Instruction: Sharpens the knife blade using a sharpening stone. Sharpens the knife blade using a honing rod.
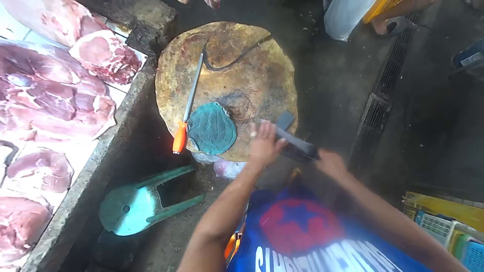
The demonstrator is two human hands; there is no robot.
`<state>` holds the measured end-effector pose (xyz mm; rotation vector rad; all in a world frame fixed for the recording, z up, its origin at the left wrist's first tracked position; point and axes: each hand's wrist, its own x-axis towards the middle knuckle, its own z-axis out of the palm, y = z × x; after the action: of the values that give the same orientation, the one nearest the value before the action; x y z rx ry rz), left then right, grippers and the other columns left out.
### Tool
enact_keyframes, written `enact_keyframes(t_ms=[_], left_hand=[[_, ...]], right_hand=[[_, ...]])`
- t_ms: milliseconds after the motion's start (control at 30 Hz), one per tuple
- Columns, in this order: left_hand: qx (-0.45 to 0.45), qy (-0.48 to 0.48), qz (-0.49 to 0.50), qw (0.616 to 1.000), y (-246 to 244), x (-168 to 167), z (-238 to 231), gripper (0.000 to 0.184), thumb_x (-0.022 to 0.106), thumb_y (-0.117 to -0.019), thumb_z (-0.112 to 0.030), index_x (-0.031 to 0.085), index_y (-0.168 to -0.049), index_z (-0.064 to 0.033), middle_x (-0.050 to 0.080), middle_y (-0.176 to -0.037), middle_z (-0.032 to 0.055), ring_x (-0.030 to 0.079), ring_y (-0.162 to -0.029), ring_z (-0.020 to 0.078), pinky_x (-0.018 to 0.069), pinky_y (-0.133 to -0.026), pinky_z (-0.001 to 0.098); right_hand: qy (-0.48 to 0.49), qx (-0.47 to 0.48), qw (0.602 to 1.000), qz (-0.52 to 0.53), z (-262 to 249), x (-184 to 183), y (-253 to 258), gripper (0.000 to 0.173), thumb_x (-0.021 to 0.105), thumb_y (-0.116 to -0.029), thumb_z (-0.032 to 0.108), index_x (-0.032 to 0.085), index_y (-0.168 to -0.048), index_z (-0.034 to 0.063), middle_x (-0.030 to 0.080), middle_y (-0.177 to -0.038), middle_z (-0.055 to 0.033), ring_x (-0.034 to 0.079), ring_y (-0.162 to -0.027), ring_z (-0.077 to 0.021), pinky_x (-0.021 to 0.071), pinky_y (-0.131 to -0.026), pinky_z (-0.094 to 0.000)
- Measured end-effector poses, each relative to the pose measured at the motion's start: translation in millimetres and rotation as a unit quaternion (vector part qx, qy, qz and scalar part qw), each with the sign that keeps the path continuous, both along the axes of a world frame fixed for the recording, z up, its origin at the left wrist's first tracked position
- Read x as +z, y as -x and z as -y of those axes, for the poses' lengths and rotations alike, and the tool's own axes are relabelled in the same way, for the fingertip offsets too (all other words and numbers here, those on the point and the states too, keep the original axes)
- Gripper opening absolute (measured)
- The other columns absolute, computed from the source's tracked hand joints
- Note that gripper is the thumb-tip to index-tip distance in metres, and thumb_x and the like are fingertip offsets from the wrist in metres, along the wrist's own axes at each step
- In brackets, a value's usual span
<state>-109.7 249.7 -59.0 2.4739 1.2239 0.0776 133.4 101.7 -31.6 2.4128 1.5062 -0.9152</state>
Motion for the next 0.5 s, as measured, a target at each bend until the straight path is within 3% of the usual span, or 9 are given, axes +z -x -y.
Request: enact_keyframes(t_ms=[67, 133, 233, 367, 433, 500], left_hand=[[-0.025, -0.016, 0.027, 0.999, -50.7, -11.0, 14.8, 0.076, 0.036, -0.1035, -0.063, 0.042, -0.157, -0.0093, 0.036, -0.165, 0.0119, 0.022, -0.158, 0.0287, 0.0047, -0.127, 0.0621], [-0.028, -0.018, 0.024, 0.999, -62.8, -14.6, 16.5, 0.079, 0.033, -0.1029, -0.067, 0.039, -0.158, -0.0101, 0.034, -0.167, 0.0099, 0.02, -0.158, 0.0273, 0.0039, -0.128, 0.0611], [0.03, -0.016, 0.0, 0.999, -1.1, -14.1, 4.0, 0.073, 0.028, -0.1053, -0.064, 0.041, -0.158, -0.0148, 0.037, -0.165, 0.0061, 0.023, -0.158, 0.0256, 0.0066, -0.128, 0.0624], [0.091, -0.037, -0.039, 0.994, 103.6, -7.2, 6.0, 0.069, 0.031, -0.107, -0.059, 0.047, -0.154, -0.0112, 0.044, -0.161, 0.0101, 0.031, -0.154, 0.0285, 0.0107, -0.126, 0.0644], [0.094, -0.027, -0.054, 0.994, 97.2, -1.9, 14.4, 0.075, 0.035, -0.1047, -0.062, 0.047, -0.153, -0.0067, 0.042, -0.161, 0.0144, 0.03, -0.155, 0.0313, 0.0088, -0.127, 0.064], [0.071, -0.022, -0.032, 0.997, 47.9, 1.6, 22.2, 0.079, 0.04, -0.1025, -0.063, 0.044, -0.154, -0.0037, 0.04, -0.161, 0.0192, 0.028, -0.155, 0.0352, 0.0094, -0.126, 0.0631]], right_hand=[[0.011, -0.021, 0.998, 0.054, 15.7, 3.7, -44.6, 0.043, 0.061, -0.0969, 0.04, 0.068, -0.122, 0.0063, 0.072, -0.109, -0.0243, 0.069, -0.105, -0.0469, 0.0518, -0.086, -0.071], [0.03, -0.023, 0.996, 0.077, 7.5, 11.9, -51.6, 0.043, 0.061, -0.0968, 0.043, 0.068, -0.12, 0.0066, 0.072, -0.109, -0.0235, 0.069, -0.106, -0.0451, 0.0515, -0.086, -0.0687], [0.027, 0.012, 0.999, 0.04, -25.1, 10.1, 5.8, 0.041, 0.063, -0.0958, 0.04, 0.068, -0.117, 0.0057, 0.072, -0.107, -0.0233, 0.069, -0.104, -0.0454, 0.053, -0.084, -0.0682], [-0.01, 0.084, 0.996, -0.022, -57.2, 3.0, 76.8, 0.03, 0.066, -0.0919, 0.036, 0.069, -0.108, 0.0105, 0.073, -0.099, -0.0165, 0.071, -0.095, -0.0402, 0.0553, -0.077, -0.0651], [-0.008, 0.103, 0.994, -0.035, -57.1, 5.3, 60.2, 0.027, 0.067, -0.0926, 0.035, 0.068, -0.107, 0.0119, 0.073, -0.099, -0.0159, 0.071, -0.095, -0.0399, 0.0545, -0.077, -0.0661], [-0.006, 0.085, 0.996, -0.019, -42.7, 7.8, 11.7, 0.029, 0.068, -0.0934, 0.035, 0.07, -0.111, 0.0116, 0.074, -0.101, -0.0186, 0.071, -0.098, -0.043, 0.0533, -0.079, -0.07]])
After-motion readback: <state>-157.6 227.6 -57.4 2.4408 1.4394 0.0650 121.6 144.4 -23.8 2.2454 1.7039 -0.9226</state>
